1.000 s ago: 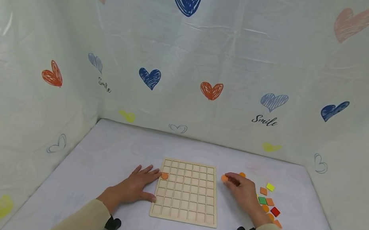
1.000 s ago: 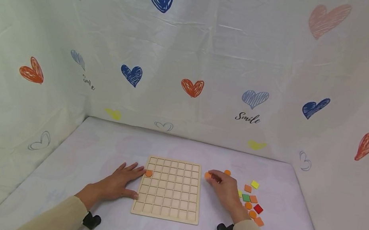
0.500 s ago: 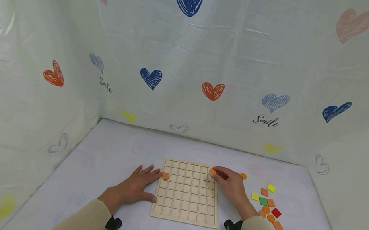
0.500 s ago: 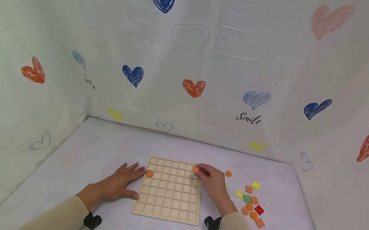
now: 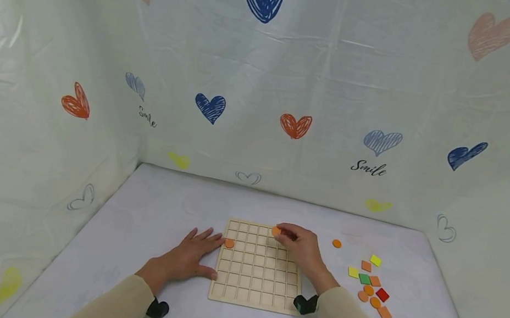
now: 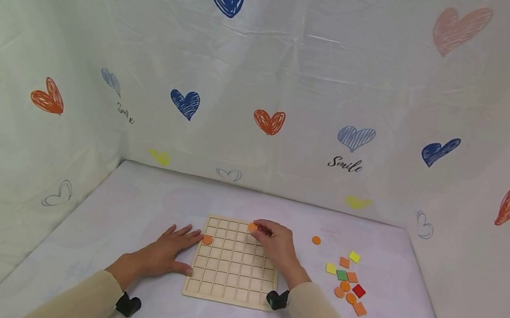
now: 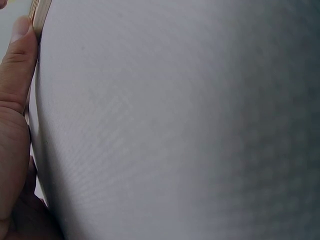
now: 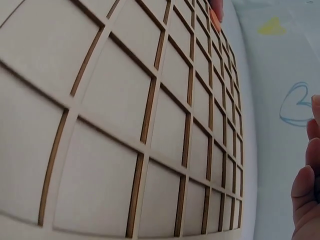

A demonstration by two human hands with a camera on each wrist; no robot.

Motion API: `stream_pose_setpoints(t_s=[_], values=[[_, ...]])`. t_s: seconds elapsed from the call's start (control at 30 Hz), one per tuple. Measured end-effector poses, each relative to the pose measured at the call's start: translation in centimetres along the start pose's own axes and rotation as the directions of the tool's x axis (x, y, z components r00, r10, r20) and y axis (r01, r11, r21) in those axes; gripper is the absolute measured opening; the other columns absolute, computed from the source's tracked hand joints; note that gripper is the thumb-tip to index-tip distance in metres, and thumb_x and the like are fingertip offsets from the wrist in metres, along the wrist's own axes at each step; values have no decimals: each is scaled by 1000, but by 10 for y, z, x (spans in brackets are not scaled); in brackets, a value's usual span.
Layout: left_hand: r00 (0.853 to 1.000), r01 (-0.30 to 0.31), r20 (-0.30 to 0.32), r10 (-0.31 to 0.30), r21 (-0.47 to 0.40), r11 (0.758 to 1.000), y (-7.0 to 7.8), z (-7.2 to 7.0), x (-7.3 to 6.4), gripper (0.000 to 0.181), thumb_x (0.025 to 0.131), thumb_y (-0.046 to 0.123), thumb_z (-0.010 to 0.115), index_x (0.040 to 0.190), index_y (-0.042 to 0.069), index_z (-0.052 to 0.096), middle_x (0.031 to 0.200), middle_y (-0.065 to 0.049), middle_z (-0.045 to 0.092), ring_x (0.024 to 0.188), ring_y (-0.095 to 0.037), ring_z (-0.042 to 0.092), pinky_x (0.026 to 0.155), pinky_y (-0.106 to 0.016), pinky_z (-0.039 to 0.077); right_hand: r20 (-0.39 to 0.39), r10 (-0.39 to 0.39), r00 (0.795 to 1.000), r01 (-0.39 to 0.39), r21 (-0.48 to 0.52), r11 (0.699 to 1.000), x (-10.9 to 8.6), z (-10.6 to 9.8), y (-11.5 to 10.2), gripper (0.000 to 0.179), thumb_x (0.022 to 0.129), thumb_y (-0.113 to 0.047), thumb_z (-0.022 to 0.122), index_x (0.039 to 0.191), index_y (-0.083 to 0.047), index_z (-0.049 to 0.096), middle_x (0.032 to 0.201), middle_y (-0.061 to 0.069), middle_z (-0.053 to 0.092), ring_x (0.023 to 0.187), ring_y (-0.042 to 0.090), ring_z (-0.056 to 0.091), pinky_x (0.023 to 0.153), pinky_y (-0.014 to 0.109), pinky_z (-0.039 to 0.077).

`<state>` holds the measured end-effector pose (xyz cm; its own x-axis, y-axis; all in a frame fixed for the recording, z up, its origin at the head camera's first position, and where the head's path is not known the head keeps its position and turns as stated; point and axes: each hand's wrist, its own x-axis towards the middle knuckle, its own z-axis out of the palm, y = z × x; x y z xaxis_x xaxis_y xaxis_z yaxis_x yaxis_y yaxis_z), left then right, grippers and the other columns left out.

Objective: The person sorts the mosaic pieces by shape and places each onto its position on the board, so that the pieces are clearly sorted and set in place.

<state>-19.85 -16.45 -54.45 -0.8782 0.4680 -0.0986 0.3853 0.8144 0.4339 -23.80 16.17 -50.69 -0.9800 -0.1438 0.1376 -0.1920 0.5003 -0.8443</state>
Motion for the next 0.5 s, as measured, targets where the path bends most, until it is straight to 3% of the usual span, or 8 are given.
stream_pose_setpoints(t_s=[0.23,0.5], values=[[1000,2,0,-2,-6,1000,0,0,0,101,84,61,80,164,15,40,170,-6,40,162,-34,23,132,-61,11,37,-52,998,52,7,999,6,20,-10,24,93,-14,81,117,-9,79,98,0,75,86,11,65,74,23,57],[1000,7,13,-7,-7,1000,2,-2,-1,101,84,63,78,164,16,40,170,-5,39,163,-33,22,132,-61,10,113,-59,992,55,38,998,10,42,-13,23,95,-18,80,117,-10,78,96,-1,74,83,10,62,70,22,54]])
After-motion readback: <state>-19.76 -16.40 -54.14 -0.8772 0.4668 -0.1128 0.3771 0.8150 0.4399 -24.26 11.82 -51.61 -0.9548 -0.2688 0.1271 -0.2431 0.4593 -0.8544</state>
